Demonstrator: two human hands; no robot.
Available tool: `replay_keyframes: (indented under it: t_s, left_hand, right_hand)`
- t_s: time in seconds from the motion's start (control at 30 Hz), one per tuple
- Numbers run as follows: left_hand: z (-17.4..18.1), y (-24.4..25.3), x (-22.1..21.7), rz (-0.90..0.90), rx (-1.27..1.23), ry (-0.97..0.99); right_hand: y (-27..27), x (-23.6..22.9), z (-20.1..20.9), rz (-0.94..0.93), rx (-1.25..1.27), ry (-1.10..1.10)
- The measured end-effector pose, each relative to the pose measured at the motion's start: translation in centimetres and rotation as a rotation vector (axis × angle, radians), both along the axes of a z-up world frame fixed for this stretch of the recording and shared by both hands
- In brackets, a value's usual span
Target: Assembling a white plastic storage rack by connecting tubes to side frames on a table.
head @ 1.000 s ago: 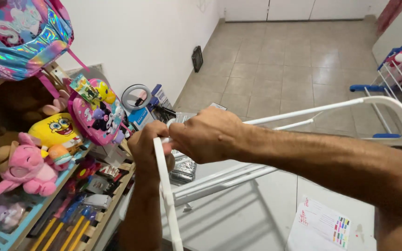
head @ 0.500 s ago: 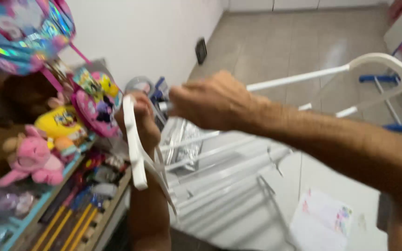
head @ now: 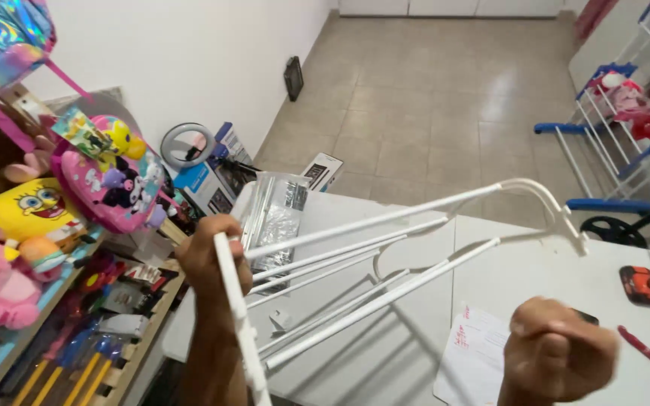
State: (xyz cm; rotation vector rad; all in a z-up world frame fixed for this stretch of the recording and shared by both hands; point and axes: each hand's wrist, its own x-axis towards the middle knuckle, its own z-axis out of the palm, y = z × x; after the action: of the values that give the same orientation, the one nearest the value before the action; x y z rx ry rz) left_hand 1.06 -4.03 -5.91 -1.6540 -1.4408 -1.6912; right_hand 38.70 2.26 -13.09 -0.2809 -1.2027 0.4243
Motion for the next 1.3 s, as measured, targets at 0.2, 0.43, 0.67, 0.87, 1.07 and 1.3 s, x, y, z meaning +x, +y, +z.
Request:
replay_keyframes:
  t_s: [0.2,0.43,0.67,0.87,1.07,1.3]
  left_hand:
    - [-2.7,-1.1,2.7,0.355,0.005,-0.161]
    - [-10.6,1.7,5.0,0.241,-0.036,-0.344]
    - [-17.2,2.6,3.7,0.057,-0.18,-0.46]
    - [-26.8,1.1,2.0,-0.284,-0.248,-1.291]
    - [-31.9,-2.4,4.2,-0.095,-0.636,-1.013]
    - [-36.0,-3.9,7.0,-0.086,-0.382,-1.368]
  right_hand:
    - [-6.3,6.3,-18.8,-0.13,-1.291,-0.454]
    - [-6.1,9.5,-22.0,0.089,-1.414,-0.676]
    - [-1.7,8.3,-13.2,0.152,-1.236,-1.141]
    - [0.6,8.8,-11.4,0.237,-1.155,-1.176]
    - [4.2,9.4,-6.2,0.492,-0.807,-1.084]
    - [1.0,10.1,2.7,0.589,-0.226,-0.539]
